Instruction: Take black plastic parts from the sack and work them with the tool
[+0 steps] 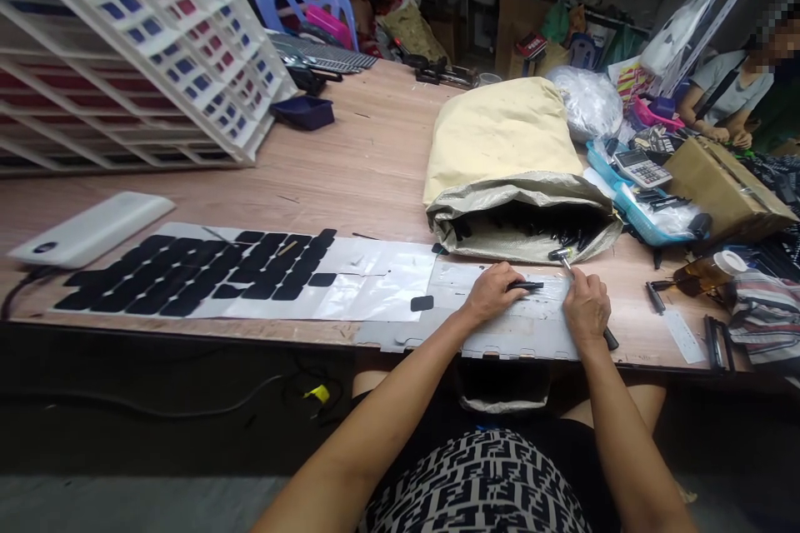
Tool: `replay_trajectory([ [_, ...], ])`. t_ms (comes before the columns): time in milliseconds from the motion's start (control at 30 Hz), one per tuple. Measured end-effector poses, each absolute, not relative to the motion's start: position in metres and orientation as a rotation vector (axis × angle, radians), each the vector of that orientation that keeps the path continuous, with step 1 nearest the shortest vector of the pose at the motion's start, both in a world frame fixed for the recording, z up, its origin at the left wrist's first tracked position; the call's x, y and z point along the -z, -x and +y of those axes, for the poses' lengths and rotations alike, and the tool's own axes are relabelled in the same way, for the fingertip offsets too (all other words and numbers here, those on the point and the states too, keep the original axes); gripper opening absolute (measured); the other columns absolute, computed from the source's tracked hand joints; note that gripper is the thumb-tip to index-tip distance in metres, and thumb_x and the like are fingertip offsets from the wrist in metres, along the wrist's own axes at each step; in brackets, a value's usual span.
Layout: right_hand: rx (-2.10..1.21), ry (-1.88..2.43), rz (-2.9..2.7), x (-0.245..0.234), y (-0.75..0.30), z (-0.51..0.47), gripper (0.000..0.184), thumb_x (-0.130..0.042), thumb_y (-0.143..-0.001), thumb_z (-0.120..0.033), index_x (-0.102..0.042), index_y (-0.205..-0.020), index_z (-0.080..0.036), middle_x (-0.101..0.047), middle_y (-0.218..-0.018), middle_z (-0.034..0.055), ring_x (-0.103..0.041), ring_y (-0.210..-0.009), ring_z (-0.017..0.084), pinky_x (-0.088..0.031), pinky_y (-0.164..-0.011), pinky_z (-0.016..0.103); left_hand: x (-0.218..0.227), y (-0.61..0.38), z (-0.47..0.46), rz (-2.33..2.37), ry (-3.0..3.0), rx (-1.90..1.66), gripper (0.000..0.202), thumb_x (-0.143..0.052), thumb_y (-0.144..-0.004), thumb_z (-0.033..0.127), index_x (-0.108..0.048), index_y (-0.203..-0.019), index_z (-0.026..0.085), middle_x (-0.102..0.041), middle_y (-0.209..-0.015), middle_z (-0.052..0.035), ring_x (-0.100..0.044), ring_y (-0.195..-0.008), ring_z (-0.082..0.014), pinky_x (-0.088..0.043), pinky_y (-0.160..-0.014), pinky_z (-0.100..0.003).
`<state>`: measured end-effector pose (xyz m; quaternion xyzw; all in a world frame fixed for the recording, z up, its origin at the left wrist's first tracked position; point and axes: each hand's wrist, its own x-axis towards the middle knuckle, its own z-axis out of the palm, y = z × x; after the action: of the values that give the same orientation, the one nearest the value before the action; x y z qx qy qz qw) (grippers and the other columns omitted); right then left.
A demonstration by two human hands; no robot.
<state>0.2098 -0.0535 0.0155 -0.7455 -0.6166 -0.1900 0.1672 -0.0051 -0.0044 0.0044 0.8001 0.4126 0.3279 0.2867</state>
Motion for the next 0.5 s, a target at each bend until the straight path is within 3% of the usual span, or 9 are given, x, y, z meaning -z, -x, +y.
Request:
replay_trajectory([
  [233, 0.54, 2.147, -1.771, -0.017, -0.206, -0.056, 0.036, -0.047, -0.094, -0.019, -0.064, -0.125, -0.022, -0.057, -0.092, 0.0076, -0.046, -0.085, 0.021, -0.03, -0.069, 0.032, 0.004, 0.021, -0.104, 0.461, -2.527, -0.844, 0.024, -0.051, -0.098, 0.035, -0.064, -0.106, 0.017, -0.064, -0.094, -0.0055, -0.06, -0.078, -0.0148, -0.049, -0.065, -0.025],
  [367, 0.543, 2.155, -1.78, -0.017, -0.206, -0.056, 0.036, -0.046, -0.094, -0.019, -0.063, -0.126, -0.022, -0.057, -0.093, 0.0079, -0.046, -0.086, 0.022, -0.03, -0.068, 0.032, 0.041, 0.026, -0.149, 0.593, -2.695, -0.541, 0.022, -0.044, -0.096, 0.015, -0.062, -0.108, 0.018, -0.063, -0.096, -0.0054, -0.061, -0.071, -0.0128, -0.046, -0.054, -0.022],
  [500, 0.557, 2.15, -1.786, -0.014, -0.206, -0.057, 0.036, -0.045, -0.095, -0.02, -0.062, -0.126, -0.022, -0.057, -0.093, 0.0079, -0.046, -0.086, 0.022, -0.03, -0.068, 0.032, 0.044, 0.026, -0.16, 0.761, -2.619, -0.333, 0.021, -0.051, -0.094, 0.018, -0.06, -0.113, 0.021, -0.064, -0.102, -0.0048, -0.064, -0.074, -0.0132, -0.05, -0.058, -0.021],
])
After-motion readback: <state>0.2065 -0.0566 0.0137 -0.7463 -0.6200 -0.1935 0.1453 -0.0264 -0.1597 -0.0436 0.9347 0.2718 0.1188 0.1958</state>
